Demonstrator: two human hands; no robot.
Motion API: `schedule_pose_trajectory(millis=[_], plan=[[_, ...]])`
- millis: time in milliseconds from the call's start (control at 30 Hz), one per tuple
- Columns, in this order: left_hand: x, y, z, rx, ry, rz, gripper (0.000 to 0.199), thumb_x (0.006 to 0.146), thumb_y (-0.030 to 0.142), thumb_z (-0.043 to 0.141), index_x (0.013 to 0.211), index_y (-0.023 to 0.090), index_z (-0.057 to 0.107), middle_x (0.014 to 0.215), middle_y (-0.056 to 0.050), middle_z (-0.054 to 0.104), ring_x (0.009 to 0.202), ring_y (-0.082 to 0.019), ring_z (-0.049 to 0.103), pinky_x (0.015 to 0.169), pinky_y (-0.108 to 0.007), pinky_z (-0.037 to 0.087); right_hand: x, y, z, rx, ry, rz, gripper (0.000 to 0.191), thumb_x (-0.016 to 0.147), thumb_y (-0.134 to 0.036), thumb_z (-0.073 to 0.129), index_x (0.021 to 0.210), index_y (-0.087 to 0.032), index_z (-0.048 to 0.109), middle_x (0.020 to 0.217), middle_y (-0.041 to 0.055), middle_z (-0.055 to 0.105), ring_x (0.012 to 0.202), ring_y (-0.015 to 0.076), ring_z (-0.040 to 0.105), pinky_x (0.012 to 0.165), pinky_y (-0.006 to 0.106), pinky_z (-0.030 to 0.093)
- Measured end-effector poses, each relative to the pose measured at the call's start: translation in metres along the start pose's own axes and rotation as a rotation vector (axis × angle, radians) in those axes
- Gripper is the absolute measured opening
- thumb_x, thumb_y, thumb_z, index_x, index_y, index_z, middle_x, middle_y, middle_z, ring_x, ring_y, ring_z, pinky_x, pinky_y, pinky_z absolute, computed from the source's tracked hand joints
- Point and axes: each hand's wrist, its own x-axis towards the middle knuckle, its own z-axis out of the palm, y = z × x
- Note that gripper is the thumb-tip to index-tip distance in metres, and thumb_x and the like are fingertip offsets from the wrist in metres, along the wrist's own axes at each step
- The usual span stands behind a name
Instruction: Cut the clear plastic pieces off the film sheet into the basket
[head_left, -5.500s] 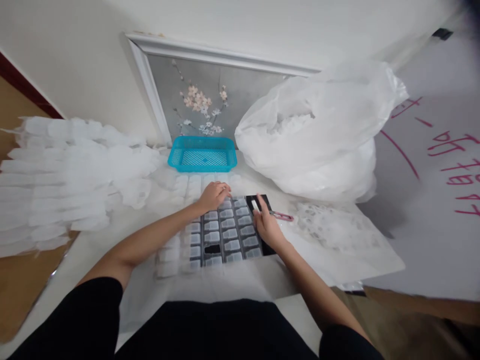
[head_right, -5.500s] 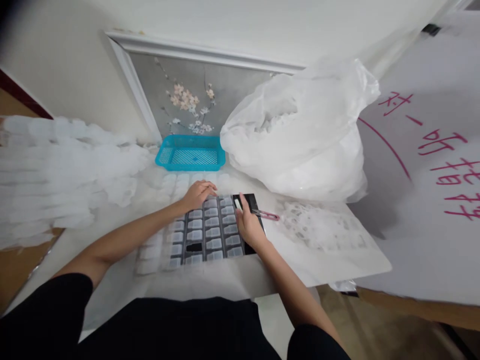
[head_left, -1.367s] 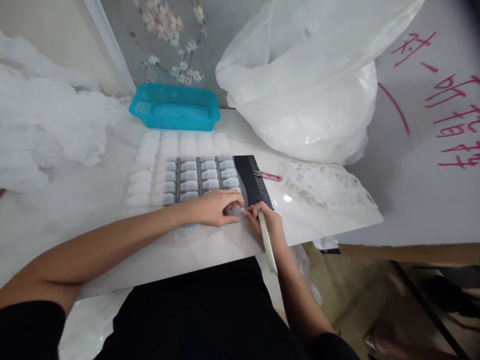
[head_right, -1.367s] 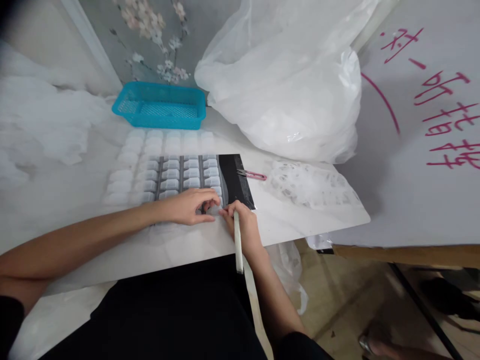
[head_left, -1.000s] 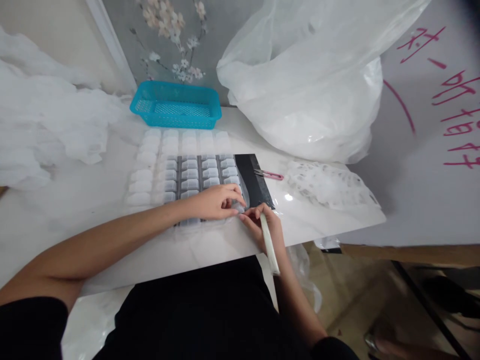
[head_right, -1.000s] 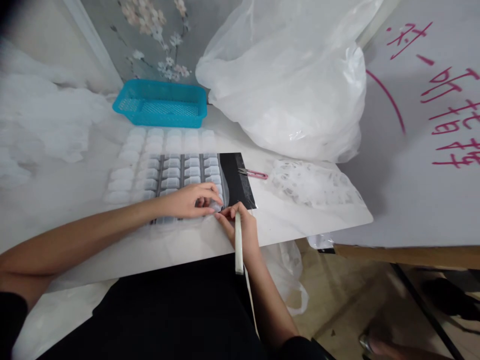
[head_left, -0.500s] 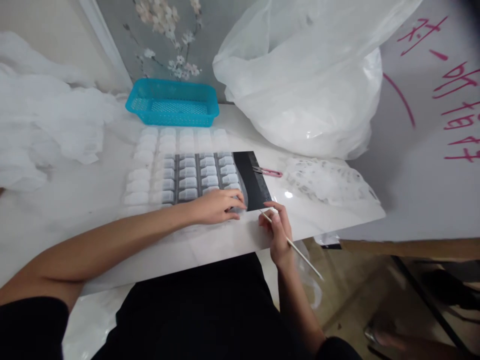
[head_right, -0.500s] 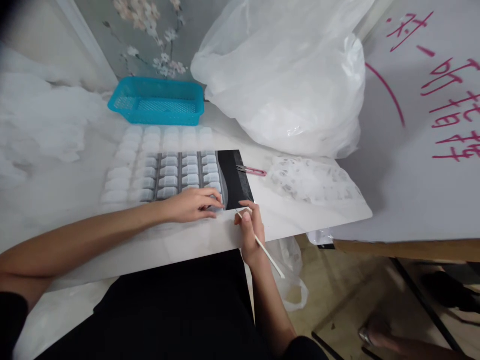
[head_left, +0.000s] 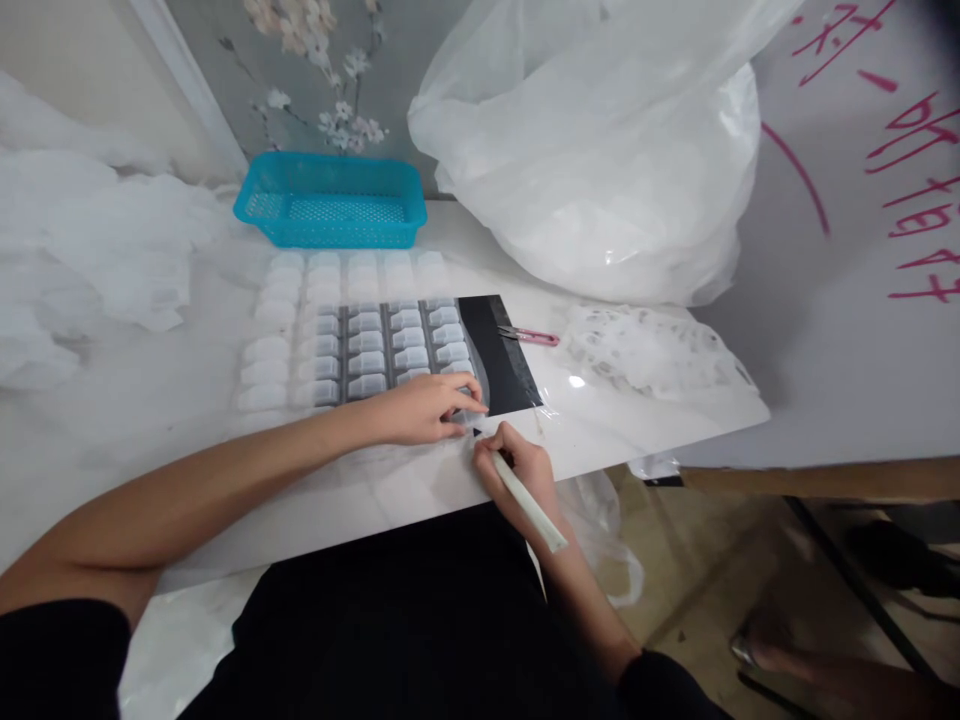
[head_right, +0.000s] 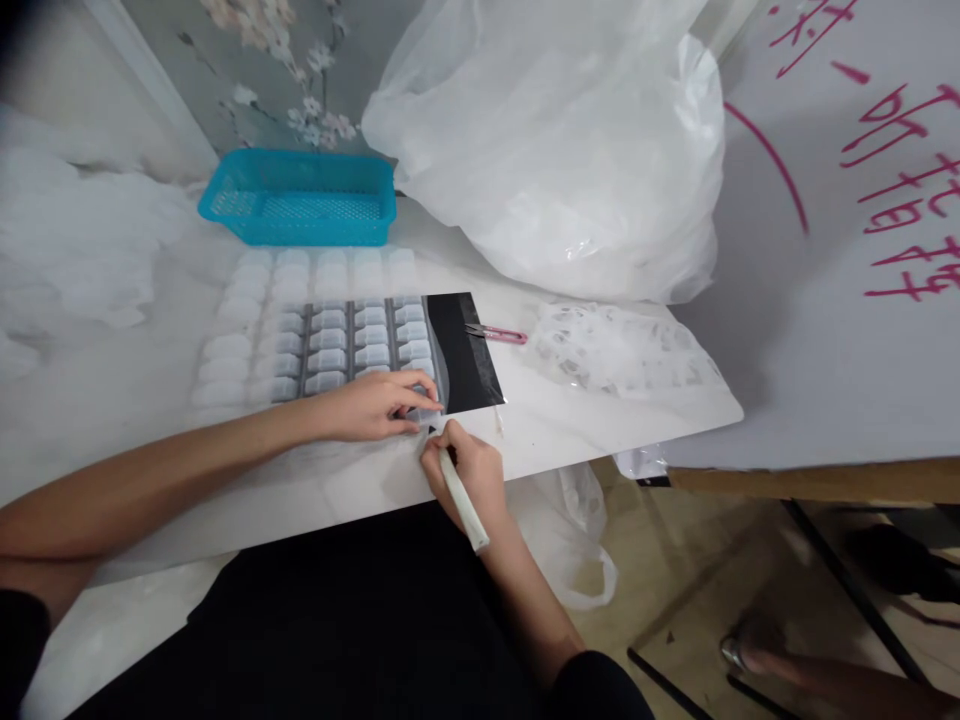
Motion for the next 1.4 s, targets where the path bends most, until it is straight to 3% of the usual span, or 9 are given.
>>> schedule_pose_trajectory(millis=[300,400,567,733,867,1067,1233,1300,1400], plan=[[-0.003,-0.001,0.004,0.140,0.000,0.092,0.033,0.090,0.024,0.057,0.122,0.024,0.060,0.127,-0.004,0.055,0.086,-0.013,0.063,0.074,-0.026,0.045,0.001,-0.002,0.000,-0.051,0.015,0.036,0.021,0.082,-0.029,0.053,0.067,-0.024,0.040,0.058,-0.0035,0.050,0.052,0.0126,0.044,0.052,0.022,0.037],[-0.003,0.006,0.007,0.275,0.003,0.118,0.035,0.090,0.021,0.050,0.125,0.022,0.057,0.125,-0.008,0.053,0.085,-0.016,0.062,0.063,-0.027,0.044,0.006,-0.006,-0.003,-0.095,-0.018,0.063,0.019,0.079,-0.027,0.054,0.065,-0.023,0.041,0.053,-0.0053,0.045,0.049,0.0121,0.042,0.051,0.022,0.034],[0.001,0.013,0.009,0.368,-0.024,0.090,0.022,0.084,0.019,0.049,0.103,0.017,0.060,0.115,-0.008,0.053,0.067,-0.015,0.057,0.047,-0.027,0.032,0.016,-0.012,-0.011,-0.127,-0.096,0.053,0.020,0.074,-0.026,0.055,0.061,-0.023,0.040,0.053,-0.0041,0.045,0.052,0.0133,0.045,0.052,0.023,0.034],[0.003,0.004,0.007,0.206,0.053,0.076,0.025,0.079,0.019,0.053,0.103,0.021,0.058,0.116,-0.005,0.053,0.061,-0.010,0.050,0.057,-0.027,0.038,0.017,-0.017,-0.014,-0.188,-0.110,0.038,0.021,0.072,-0.024,0.055,0.059,-0.022,0.039,0.052,-0.0038,0.045,0.050,0.0131,0.044,0.051,0.024,0.031],[-0.002,-0.006,-0.005,-0.123,0.119,0.031,0.018,0.078,0.016,0.052,0.095,0.020,0.051,0.106,-0.003,0.052,0.065,-0.009,0.049,0.061,-0.025,0.042,0.016,-0.019,-0.012,-0.232,-0.094,0.030,0.021,0.072,-0.023,0.056,0.059,-0.022,0.039,0.051,-0.0048,0.043,0.047,0.0121,0.040,0.051,0.024,0.030],[-0.006,-0.016,-0.018,-0.497,0.039,0.013,0.021,0.079,0.026,0.064,0.088,0.021,0.046,0.093,0.000,0.049,0.075,-0.011,0.052,0.071,-0.027,0.048,0.016,-0.009,-0.011,-0.098,-0.092,0.016,0.022,0.074,-0.021,0.056,0.061,-0.023,0.038,0.051,-0.0056,0.044,0.048,0.0125,0.041,0.050,0.024,0.032],[-0.005,-0.016,-0.013,-0.521,0.045,0.004,0.020,0.078,0.023,0.067,0.087,0.020,0.049,0.092,-0.001,0.054,0.075,-0.012,0.056,0.071,-0.027,0.050,0.014,-0.001,-0.017,0.341,0.050,0.084,0.017,0.091,-0.037,0.052,0.081,-0.023,0.054,0.061,-0.0006,0.065,0.053,0.0152,0.055,0.052,0.026,0.042],[-0.005,-0.016,-0.010,-0.498,0.061,0.006,0.019,0.078,0.022,0.067,0.087,0.020,0.049,0.091,0.000,0.054,0.074,-0.012,0.057,0.070,-0.027,0.050,0.016,-0.004,-0.015,0.308,0.125,0.057,0.024,0.093,-0.042,0.052,0.080,-0.022,0.055,0.070,0.0027,0.069,0.061,0.0165,0.060,0.057,0.027,0.044],[-0.006,-0.016,-0.008,-0.476,0.089,-0.012,0.021,0.078,0.022,0.067,0.090,0.020,0.050,0.089,0.000,0.055,0.072,-0.011,0.058,0.067,-0.026,0.050,0.022,-0.010,-0.007,0.191,0.200,-0.062,0.030,0.086,-0.039,0.065,0.073,-0.023,0.044,0.086,0.0046,0.071,0.070,0.0168,0.062,0.060,0.027,0.045]])
